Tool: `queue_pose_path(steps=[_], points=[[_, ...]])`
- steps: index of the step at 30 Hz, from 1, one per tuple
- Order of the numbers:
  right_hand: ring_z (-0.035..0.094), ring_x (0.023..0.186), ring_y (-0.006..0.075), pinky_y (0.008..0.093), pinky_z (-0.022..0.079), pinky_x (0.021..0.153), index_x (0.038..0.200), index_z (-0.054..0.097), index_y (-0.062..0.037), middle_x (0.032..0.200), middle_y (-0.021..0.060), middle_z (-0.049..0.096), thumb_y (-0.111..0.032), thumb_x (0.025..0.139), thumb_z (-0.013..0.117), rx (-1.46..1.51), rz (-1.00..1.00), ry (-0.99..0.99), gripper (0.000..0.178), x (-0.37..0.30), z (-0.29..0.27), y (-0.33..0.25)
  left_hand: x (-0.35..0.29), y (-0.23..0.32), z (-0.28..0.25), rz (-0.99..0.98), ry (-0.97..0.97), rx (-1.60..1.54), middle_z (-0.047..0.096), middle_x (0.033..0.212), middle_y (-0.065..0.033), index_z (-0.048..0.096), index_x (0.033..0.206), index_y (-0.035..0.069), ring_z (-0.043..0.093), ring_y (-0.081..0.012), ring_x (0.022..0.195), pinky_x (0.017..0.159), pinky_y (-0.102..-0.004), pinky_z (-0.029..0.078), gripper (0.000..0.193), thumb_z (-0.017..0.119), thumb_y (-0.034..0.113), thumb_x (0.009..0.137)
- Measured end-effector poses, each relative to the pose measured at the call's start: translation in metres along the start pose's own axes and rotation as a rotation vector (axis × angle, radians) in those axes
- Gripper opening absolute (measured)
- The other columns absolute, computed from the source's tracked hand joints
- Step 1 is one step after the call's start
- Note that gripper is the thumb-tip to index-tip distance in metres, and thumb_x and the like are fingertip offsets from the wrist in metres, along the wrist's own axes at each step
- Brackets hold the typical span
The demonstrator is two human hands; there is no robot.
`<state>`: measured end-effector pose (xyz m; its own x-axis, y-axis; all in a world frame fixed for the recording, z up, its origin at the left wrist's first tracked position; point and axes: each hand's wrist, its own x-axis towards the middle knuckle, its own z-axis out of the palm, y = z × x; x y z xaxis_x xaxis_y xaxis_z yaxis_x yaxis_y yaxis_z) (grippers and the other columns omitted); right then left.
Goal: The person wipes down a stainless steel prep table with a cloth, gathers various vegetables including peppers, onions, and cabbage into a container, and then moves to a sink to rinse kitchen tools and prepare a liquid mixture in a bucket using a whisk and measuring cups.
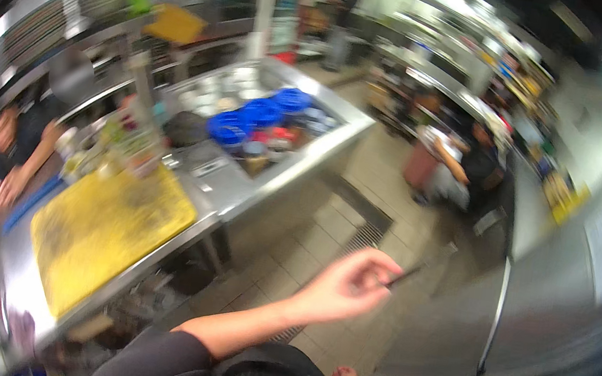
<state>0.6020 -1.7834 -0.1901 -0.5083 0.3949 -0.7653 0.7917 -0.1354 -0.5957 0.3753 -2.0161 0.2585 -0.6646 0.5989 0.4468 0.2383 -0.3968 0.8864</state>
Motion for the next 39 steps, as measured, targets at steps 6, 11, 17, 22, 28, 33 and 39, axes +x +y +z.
queue_pose_path(steps=[6, 11, 17, 22, 28, 33, 39], points=[[0.060, 0.061, 0.0203, 0.0371, 0.051, 0.052, 0.103, 0.049, 0.0001, 0.079, 0.0112, 0.062, -0.015, 0.088, 0.056, -0.287, -0.047, -0.216, 0.022, 0.059, -0.021, -0.021, 0.010, -0.005, -0.002, -0.085, 0.042, 0.046, 0.048, 0.089, 0.0016, 0.050, 0.110, 0.004, 0.046, -0.0044, 0.079, 0.071, -0.0203, 0.040, 0.028, 0.054, 0.001, 0.083], [0.062, 0.070, 0.0214, 0.0357, 0.051, 0.060, 0.105, 0.051, 0.0003, 0.090, 0.0149, 0.063, -0.015, 0.087, 0.057, -0.195, 0.084, -0.261, 0.025, 0.159, 0.004, 0.055, 0.018, -0.011, -0.010, -0.038, 0.102, 0.078, 0.052, 0.094, -0.0001, 0.051, 0.106, 0.004, 0.050, -0.0058, 0.085, 0.076, -0.0216, 0.042, 0.023, 0.054, 0.002, 0.083], [0.061, 0.093, 0.0268, 0.0365, 0.048, 0.077, 0.114, 0.056, -0.0020, 0.102, 0.0145, 0.063, -0.033, 0.086, 0.056, -0.849, -0.219, -0.421, 0.042, 0.037, 0.067, -0.062, 0.013, -0.024, -0.046, -0.086, 0.284, -0.005, 0.052, 0.093, 0.0007, 0.053, 0.098, 0.006, 0.049, -0.0051, 0.083, 0.075, -0.0213, 0.043, 0.021, 0.062, 0.002, 0.081], [0.060, 0.084, 0.0173, 0.0321, 0.048, 0.075, 0.109, 0.057, -0.0030, 0.093, 0.0105, 0.064, -0.028, 0.085, 0.058, -0.673, -0.269, -0.365, 0.035, 0.045, 0.102, -0.110, 0.012, -0.017, -0.082, -0.099, 0.295, -0.093, 0.057, 0.089, -0.0041, 0.049, 0.089, 0.005, 0.053, -0.0086, 0.080, 0.073, -0.0223, 0.043, 0.020, 0.063, -0.003, 0.078], [0.054, 0.080, 0.0118, 0.0260, 0.046, 0.072, 0.121, 0.046, -0.0028, 0.092, 0.0040, 0.055, -0.022, 0.091, 0.055, 0.347, -0.861, -0.416, 0.037, -0.145, 0.155, -0.353, 0.033, -0.027, -0.140, -0.064, 0.270, -0.001, 0.056, 0.087, -0.0038, 0.046, 0.083, 0.006, 0.049, -0.0065, 0.072, 0.067, -0.0211, 0.041, 0.021, 0.063, -0.005, 0.076], [0.052, 0.078, 0.0072, 0.0206, 0.043, 0.066, 0.115, 0.050, -0.0023, 0.091, 0.0021, 0.055, -0.015, 0.091, 0.054, 0.529, -1.155, -0.462, 0.028, -0.225, 0.207, -0.455, 0.017, -0.023, -0.187, -0.068, 0.241, 0.008, 0.056, 0.087, -0.0034, 0.047, 0.084, 0.006, 0.049, -0.0072, 0.074, 0.067, -0.0212, 0.041, 0.021, 0.064, -0.004, 0.077], [0.054, 0.087, 0.0098, 0.0248, 0.046, 0.073, 0.106, 0.054, -0.0032, 0.102, 0.0047, 0.059, -0.012, 0.089, 0.056, 0.513, -1.195, -0.293, 0.019, -0.235, 0.258, -0.471, -0.019, -0.002, -0.244, -0.158, 0.259, 0.146, 0.056, 0.085, -0.0024, 0.049, 0.084, 0.006, 0.049, -0.0054, 0.071, 0.065, -0.0200, 0.041, 0.019, 0.065, -0.003, 0.076]])
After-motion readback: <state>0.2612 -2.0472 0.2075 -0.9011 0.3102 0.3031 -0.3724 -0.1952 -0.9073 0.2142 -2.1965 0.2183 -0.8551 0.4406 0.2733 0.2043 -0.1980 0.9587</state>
